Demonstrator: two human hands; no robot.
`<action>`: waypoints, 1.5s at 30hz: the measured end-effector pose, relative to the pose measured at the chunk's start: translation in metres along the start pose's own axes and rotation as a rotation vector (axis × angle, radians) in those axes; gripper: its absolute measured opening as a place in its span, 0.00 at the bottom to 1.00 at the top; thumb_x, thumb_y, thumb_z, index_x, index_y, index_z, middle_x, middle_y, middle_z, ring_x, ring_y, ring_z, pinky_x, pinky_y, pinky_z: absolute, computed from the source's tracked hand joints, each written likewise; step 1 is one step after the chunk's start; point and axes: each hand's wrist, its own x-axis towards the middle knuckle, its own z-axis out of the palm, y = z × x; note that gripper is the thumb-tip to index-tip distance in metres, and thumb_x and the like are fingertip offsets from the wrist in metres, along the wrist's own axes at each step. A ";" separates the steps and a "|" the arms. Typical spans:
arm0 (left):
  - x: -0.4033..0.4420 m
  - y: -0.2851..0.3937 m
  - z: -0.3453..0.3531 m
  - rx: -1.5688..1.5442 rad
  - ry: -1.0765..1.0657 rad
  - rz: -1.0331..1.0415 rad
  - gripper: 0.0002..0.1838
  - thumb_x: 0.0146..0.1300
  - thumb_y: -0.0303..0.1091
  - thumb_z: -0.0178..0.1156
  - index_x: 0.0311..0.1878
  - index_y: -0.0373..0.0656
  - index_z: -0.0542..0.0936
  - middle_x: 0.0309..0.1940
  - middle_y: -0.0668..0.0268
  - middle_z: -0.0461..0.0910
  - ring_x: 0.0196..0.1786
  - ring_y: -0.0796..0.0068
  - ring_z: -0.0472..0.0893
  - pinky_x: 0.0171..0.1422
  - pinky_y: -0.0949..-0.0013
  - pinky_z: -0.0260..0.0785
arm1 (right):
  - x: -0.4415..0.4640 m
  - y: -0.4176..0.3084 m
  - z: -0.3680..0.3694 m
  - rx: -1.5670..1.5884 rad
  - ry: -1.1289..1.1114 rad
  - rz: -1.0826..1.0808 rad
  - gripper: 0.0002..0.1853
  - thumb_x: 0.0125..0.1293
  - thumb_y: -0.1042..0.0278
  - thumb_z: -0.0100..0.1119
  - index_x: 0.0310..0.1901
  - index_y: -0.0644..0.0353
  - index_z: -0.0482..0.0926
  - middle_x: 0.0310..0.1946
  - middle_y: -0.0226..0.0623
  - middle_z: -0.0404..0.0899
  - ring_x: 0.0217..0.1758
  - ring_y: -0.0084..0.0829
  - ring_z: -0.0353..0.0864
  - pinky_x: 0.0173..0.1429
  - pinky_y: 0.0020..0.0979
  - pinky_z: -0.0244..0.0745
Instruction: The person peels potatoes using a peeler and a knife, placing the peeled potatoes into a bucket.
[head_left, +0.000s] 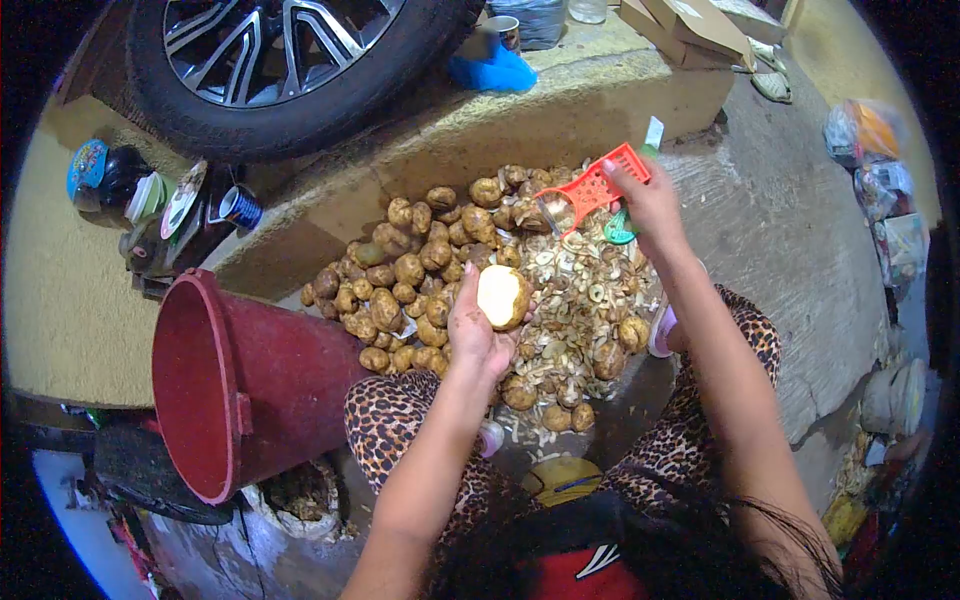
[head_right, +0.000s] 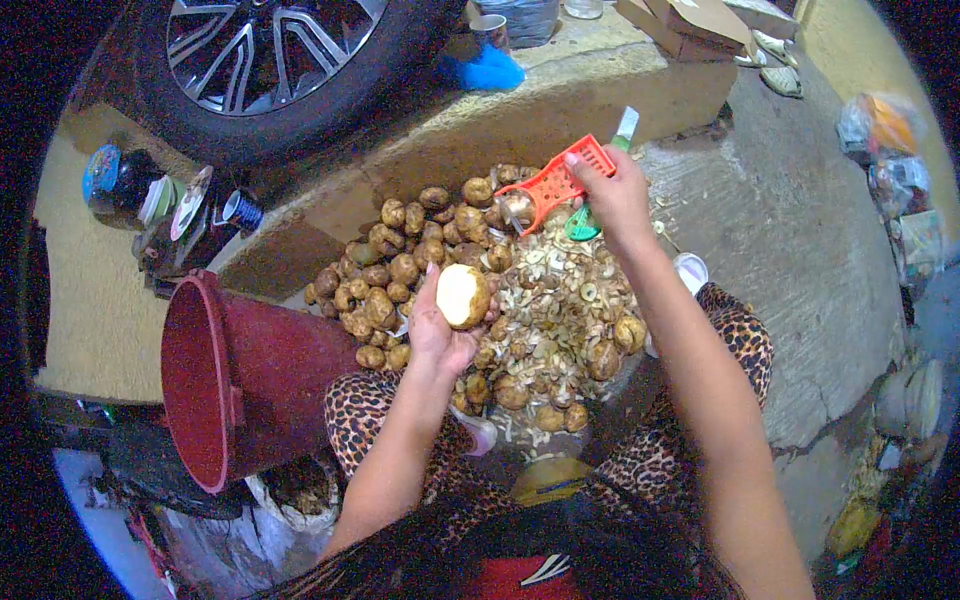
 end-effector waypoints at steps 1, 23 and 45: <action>0.000 0.001 0.003 -0.018 0.051 0.029 0.22 0.67 0.51 0.41 0.47 0.41 0.72 0.37 0.61 0.78 0.35 0.65 0.78 0.37 0.63 0.73 | -0.004 -0.006 0.004 0.065 -0.042 0.051 0.10 0.56 0.63 0.61 0.30 0.61 0.76 0.21 0.29 0.77 0.19 0.18 0.73 0.22 0.22 0.68; 0.001 0.005 0.016 -0.194 0.115 -0.017 0.24 0.65 0.53 0.45 0.48 0.40 0.72 0.43 0.61 0.78 0.42 0.67 0.80 0.46 0.63 0.74 | -0.054 0.006 0.040 -0.087 -0.336 0.024 0.12 0.56 0.62 0.63 0.34 0.61 0.74 0.22 0.26 0.75 0.21 0.14 0.71 0.24 0.19 0.68; 0.000 -0.001 0.012 0.190 0.257 0.153 0.17 0.63 0.48 0.50 0.42 0.42 0.74 0.35 0.65 0.79 0.37 0.73 0.80 0.43 0.68 0.74 | -0.026 -0.009 0.020 0.115 -0.132 0.110 0.11 0.56 0.61 0.63 0.31 0.60 0.77 0.20 0.26 0.75 0.19 0.17 0.72 0.23 0.21 0.68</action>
